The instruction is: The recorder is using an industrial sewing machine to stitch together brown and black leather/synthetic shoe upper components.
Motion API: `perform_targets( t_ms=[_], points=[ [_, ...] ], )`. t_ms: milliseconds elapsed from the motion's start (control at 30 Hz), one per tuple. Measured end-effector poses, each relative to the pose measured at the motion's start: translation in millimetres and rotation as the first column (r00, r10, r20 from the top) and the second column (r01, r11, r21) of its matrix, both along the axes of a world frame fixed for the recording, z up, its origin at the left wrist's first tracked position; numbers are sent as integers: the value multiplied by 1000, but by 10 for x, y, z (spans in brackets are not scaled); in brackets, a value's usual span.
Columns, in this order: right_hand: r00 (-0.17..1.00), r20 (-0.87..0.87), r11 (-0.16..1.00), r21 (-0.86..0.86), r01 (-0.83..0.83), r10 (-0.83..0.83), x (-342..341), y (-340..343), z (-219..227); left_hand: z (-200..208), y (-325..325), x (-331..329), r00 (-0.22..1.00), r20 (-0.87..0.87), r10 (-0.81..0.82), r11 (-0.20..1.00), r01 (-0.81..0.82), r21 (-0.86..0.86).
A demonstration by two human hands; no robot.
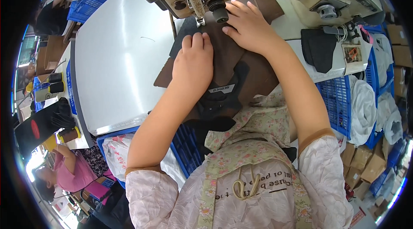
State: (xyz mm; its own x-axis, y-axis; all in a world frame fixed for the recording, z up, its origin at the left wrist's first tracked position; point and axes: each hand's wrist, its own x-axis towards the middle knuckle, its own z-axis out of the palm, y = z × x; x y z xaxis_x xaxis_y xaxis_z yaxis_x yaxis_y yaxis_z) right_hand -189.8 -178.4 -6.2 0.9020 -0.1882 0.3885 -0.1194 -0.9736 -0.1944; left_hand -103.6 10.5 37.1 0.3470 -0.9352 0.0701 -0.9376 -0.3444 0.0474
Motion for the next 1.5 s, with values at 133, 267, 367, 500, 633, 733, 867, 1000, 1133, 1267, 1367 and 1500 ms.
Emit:
perform_targets(
  t_ms=[133, 267, 367, 500, 633, 733, 867, 1000, 1133, 1267, 1367, 1500],
  points=[
    [1000, 7, 1000, -4, -11, 11, 35, -24, -18, -17, -14, 33, 1000, 11, -2, 1000, 2, -29],
    [1000, 11, 999, 38, -6, 5, 7, 33, 37, 26, -13, 12, 1000, -11, 9, 999, -9, -33],
    [998, 16, 988, 139, -65, 63, -151, 181, 184, 86, 77, 44, 989, -143, -20, 997, 10, -71],
    [992, 27, 972, 200, -126, 123, -352, 378, 226, 99, 100, 33, 990, -140, -3, 996, -10, -94],
    [995, 6, 976, 190, -103, 104, -421, 374, 209, 83, 67, 12, 994, -99, 37, 997, -43, -59],
    [996, -9, 974, 207, -89, 93, -402, 357, 206, 51, 46, 35, 995, -94, 29, 996, -38, -86],
    [996, -19, 973, 215, -83, 89, -377, 336, 214, 94, 6, 41, 998, -55, 11, 997, -15, -79],
    [994, -26, 965, 240, -101, 110, -348, 310, 235, 107, 14, 91, 998, -62, 2, 996, -8, -91],
    [990, -16, 943, 305, -132, 143, -355, 242, 265, 180, 75, 207, 972, -234, -25, 996, 4, -88],
    [986, 80, 914, 370, -168, 149, -352, 223, 366, 264, 67, 201, 956, -292, -25, 999, 13, -43],
    [999, -13, 870, 491, -37, 50, -304, 232, 572, 246, 74, 188, 961, -277, -17, 1000, 11, -23],
    [979, -146, 945, 314, -88, 140, -258, 75, 649, 244, 71, 153, 972, -233, -33, 999, 32, -8]
  ],
)
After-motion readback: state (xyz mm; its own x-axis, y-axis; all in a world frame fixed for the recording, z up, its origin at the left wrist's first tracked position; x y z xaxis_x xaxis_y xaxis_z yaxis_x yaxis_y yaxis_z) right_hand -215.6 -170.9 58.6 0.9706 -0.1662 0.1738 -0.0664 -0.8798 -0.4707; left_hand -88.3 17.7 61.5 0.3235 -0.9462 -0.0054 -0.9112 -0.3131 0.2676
